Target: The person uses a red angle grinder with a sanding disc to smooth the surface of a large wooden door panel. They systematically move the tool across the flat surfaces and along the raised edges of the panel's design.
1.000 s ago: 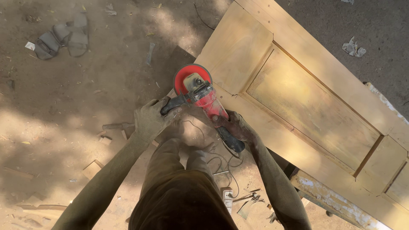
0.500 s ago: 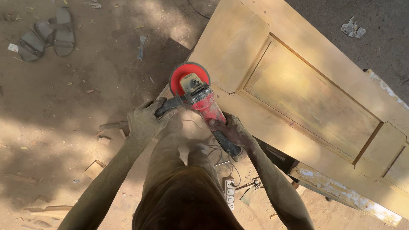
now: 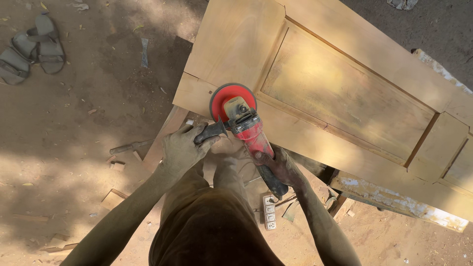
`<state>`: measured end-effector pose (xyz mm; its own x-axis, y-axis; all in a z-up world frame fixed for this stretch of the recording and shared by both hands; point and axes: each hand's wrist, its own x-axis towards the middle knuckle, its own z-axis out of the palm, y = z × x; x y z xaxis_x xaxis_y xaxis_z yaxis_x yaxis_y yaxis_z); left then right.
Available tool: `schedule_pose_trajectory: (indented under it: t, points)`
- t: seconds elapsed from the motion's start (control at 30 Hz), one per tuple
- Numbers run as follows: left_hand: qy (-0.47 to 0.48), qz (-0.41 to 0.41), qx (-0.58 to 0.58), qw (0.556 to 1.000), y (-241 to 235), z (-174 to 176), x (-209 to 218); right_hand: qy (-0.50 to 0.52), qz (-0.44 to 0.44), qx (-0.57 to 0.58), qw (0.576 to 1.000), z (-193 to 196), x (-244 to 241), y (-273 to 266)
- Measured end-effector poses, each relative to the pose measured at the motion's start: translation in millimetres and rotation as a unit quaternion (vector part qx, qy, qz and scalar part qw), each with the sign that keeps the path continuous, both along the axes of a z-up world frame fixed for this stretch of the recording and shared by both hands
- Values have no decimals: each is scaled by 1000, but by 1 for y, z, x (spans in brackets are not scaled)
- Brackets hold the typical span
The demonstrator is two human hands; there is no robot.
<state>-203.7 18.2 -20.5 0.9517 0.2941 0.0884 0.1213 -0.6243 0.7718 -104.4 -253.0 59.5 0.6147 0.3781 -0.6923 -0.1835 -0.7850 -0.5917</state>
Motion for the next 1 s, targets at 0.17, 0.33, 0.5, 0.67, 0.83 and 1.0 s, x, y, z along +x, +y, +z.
schedule_pose_trajectory:
  t: [0.17,0.33,0.5,0.67,0.83,1.0]
  points:
    - [28,-40,18,999,-37,-5,10,6,-11,-29,999,8,-3,-41]
    - [31,-67,13,997,-75,8,9,8,-39,-35,999,5,-19,-92]
    - [41,-100,30,994,-113,17,16,-79,-74,-61,992,-43,-46,-176]
    - [70,-156,19,985,-161,18,30,-7,-191,-60,980,-36,-64,-232]
    - [45,-201,12,979,-221,22,44,28,-201,-37,979,8,-63,-269]
    - [81,-254,9,964,-289,33,59,38,-240,-62,968,22,-67,-328]
